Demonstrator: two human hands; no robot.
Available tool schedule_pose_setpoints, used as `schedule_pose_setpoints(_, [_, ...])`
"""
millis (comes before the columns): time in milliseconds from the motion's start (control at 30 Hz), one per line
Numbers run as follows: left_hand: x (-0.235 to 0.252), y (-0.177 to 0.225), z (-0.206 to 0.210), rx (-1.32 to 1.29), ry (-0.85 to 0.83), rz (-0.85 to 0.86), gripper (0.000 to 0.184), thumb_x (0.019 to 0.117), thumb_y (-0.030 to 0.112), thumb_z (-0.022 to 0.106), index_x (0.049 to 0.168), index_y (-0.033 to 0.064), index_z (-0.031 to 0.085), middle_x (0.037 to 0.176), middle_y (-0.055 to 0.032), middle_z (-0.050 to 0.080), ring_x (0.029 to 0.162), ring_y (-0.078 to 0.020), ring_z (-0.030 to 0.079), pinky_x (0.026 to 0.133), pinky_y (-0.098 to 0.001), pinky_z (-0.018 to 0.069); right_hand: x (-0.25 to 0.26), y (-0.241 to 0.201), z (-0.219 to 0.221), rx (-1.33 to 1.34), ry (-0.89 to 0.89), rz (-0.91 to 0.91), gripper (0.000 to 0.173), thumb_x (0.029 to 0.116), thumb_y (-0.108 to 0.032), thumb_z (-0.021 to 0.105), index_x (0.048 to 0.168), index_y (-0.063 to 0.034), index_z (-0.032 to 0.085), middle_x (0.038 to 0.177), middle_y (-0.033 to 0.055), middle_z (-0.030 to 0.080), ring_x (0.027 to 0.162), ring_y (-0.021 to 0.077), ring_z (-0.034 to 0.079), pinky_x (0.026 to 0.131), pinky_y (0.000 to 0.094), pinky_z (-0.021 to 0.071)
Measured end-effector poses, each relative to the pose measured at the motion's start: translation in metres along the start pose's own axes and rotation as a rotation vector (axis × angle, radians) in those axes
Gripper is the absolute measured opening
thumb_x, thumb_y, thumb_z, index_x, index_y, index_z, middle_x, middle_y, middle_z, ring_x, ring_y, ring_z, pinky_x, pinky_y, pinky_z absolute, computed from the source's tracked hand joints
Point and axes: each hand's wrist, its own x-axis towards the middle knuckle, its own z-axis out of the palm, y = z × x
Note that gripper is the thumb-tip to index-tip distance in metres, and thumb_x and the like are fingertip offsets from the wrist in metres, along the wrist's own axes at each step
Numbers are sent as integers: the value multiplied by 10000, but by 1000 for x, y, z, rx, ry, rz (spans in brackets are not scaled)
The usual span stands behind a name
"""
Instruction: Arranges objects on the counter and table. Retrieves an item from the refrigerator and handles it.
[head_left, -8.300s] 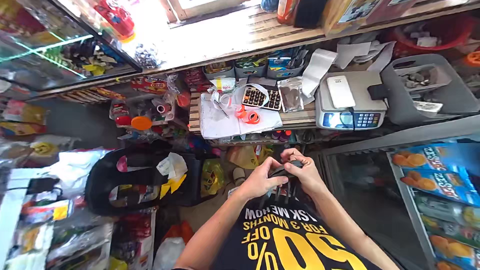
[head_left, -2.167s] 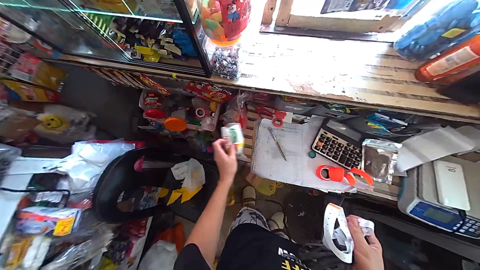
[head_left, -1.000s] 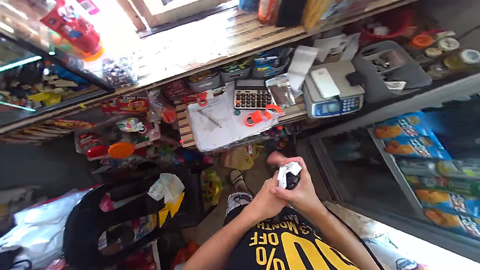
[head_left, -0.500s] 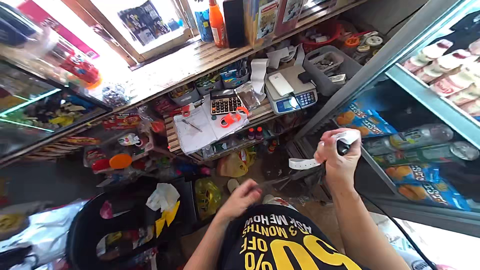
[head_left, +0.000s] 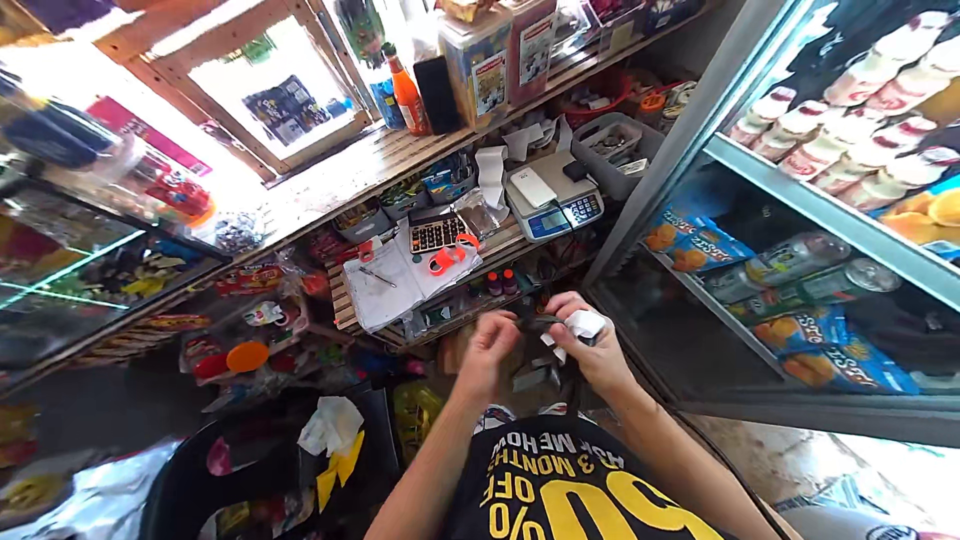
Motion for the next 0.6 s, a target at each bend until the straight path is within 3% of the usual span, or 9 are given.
schedule_pose_setpoints(67, [1, -17, 25, -130, -61, -195, 171, 1073, 194, 486, 1076, 88, 620, 1033, 36, 667, 940, -49, 637, 852, -268, 547, 6, 9, -4, -28, 44, -34, 231, 937, -344, 719, 829, -146, 673, 1282, 23, 639, 1247, 127, 556, 1026, 292, 488])
schedule_pose_setpoints(167, [15, -30, 37, -219, -83, -367, 158, 1064, 183, 515, 1017, 90, 634, 873, 33, 654, 786, -46, 623, 741, -242, 539, 3, 27, -13, -35, 177, 3, 238, 975, -298, 670, 873, -84, 657, 1278, 108, 686, 1252, 219, 605, 1064, 380, 492])
schedule_pose_setpoints(267, [50, -25, 15, 32, -316, -450, 215, 1045, 173, 551, 1158, 13, 640, 1050, -28, 669, 948, -84, 640, 888, -297, 544, -1, 45, -20, 104, 451, 165, 47, 989, -102, 571, 996, -55, 576, 909, 79, 754, 897, 235, 751, 902, 437, 618])
schedule_pose_setpoints(333, [90, -14, -12, 237, -543, -417, 345, 1040, 166, 550, 1327, -21, 593, 1226, -112, 660, 1081, -152, 650, 980, -357, 538, 5, 55, -21, 134, 600, 229, 46, 973, -66, 534, 960, -109, 530, 691, 2, 662, 642, 169, 689, 732, 393, 635])
schedule_pose_setpoints(400, [143, -2, -44, 507, -528, -311, 421, 1017, 167, 586, 1394, -15, 542, 1220, -170, 684, 1088, -224, 683, 972, -414, 557, 10, 76, -23, 54, 648, 296, 106, 935, -68, 599, 947, -118, 506, 622, -32, 604, 524, 117, 619, 581, 324, 604])
schedule_pose_setpoints(467, [206, -2, -84, 652, -326, -289, 414, 1036, 174, 576, 1408, -3, 537, 1225, -198, 673, 1101, -267, 673, 986, -447, 542, 3, 102, -34, -268, 486, 426, 242, 862, -139, 723, 1003, -52, 547, 702, -11, 613, 560, 102, 609, 553, 294, 569])
schedule_pose_setpoints(500, [238, -8, -107, 723, -207, -269, 384, 1048, 171, 569, 1390, -2, 548, 1218, -210, 675, 1094, -293, 674, 979, -471, 539, -4, 113, -41, -498, 317, 515, 326, 836, -191, 748, 1055, -18, 580, 753, 31, 617, 623, 132, 614, 597, 329, 553])
schedule_pose_setpoints(533, [268, -17, -129, 826, -93, -227, 361, 1044, 151, 570, 1366, -12, 566, 1198, -221, 685, 1084, -322, 681, 969, -500, 543, -10, 121, -49, -691, 125, 628, 413, 832, -207, 766, 1147, 7, 606, 810, 118, 665, 698, 232, 662, 664, 444, 570])
schedule_pose_setpoints(600, [319, -32, -166, 1038, 61, -193, 362, 1032, 124, 559, 1360, -27, 578, 1280, -270, 637, 1199, -422, 620, 1032, -590, 489, -24, 133, -63, -908, -237, 937, 524, 866, -233, 758, 1326, -63, 573, 950, 211, 719, 874, 388, 712, 811, 610, 555])
